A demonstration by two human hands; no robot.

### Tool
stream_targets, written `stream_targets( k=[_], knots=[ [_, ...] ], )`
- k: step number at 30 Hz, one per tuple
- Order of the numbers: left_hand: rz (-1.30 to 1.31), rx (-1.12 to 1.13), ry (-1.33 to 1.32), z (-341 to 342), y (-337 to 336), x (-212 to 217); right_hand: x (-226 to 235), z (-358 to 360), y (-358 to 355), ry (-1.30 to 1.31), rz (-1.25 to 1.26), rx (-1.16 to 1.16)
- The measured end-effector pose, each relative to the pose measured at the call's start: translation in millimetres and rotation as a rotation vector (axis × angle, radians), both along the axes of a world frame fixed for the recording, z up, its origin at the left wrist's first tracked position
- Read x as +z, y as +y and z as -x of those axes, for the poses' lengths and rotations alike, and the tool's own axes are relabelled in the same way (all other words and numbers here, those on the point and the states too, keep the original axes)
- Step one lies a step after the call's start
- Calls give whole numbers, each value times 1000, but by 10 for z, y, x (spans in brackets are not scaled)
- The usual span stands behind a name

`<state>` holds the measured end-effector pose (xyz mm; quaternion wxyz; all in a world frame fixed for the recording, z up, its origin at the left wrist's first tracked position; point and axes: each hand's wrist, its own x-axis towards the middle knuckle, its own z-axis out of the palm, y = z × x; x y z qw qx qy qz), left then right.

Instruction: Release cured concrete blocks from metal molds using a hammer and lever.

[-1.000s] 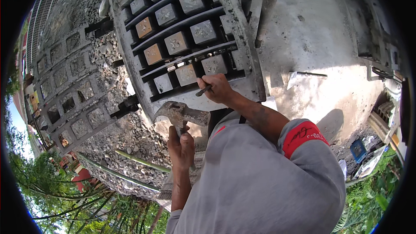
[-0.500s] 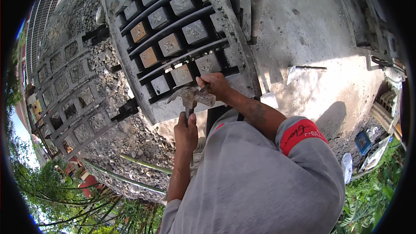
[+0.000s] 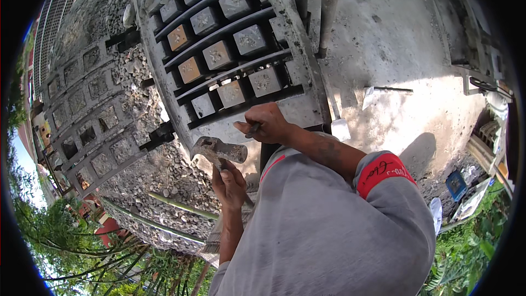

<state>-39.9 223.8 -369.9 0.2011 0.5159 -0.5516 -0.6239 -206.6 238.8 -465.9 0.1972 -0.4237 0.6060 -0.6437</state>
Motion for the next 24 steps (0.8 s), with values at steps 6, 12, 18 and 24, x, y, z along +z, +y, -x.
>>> stream_targets(
  k=[6,12,18,24],
  knots=[
    [78,-131,-32,-80,30,44,-3,-74,-45,8,32,29],
    [248,-447,-700,42,-12,82,-319,-119,-55,1,63,-5],
    [338,-388,-559,49,51,77,-277,-94,-15,-31,75,75],
    [348,-285,-369,-89,99,68,-284,-23,5,64,-8,54]
  ],
)
